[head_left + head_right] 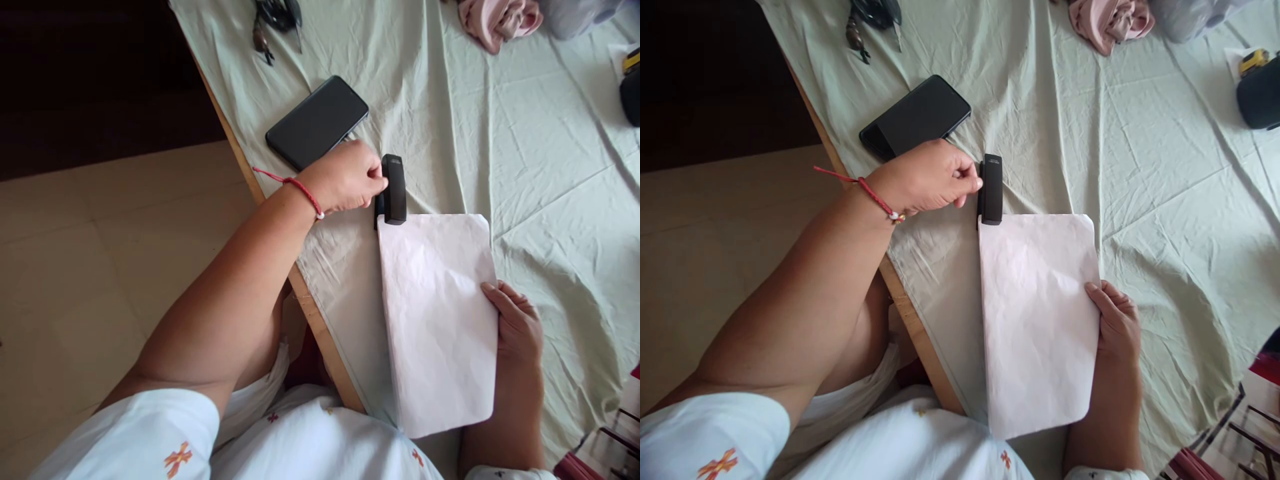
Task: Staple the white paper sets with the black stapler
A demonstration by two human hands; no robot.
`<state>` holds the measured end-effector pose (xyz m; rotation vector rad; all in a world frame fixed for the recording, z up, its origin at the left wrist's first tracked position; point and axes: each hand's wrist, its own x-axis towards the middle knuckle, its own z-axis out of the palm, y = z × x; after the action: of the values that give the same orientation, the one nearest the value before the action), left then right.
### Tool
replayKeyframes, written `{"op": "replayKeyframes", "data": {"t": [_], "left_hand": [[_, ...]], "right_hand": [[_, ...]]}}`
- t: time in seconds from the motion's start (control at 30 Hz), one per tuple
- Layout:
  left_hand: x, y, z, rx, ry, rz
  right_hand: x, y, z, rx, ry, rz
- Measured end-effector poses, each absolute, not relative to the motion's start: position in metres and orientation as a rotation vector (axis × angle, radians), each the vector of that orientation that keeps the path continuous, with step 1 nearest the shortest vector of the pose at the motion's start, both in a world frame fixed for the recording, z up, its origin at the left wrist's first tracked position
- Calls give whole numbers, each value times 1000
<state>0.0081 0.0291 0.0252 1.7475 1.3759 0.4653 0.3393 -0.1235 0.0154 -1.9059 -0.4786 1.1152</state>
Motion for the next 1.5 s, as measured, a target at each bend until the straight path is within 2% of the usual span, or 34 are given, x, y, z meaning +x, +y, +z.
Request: {"op": "replayKeyframes", "data": {"t": [0.27,0.63,0.97,1.13,1.3,1.5], "left_hand": [[11,32,12,1750,1221,489],[16,34,23,1908,1276,203],[8,37,17,1864,1267,327],[12,34,25,1835,1303,441],[20,19,36,1438,1063,705],[14,15,31,1239,959,638]], "right_hand": [[339,-124,14,-1913,-471,1088],[340,-124,14,-1886,-509,1148],[341,-124,10,-1825,-524,973],[343,-123,2,-1611,-511,809],[333,-127,-4,-1584,-507,887],[330,-136,-21,-1683,-764,892]]}}
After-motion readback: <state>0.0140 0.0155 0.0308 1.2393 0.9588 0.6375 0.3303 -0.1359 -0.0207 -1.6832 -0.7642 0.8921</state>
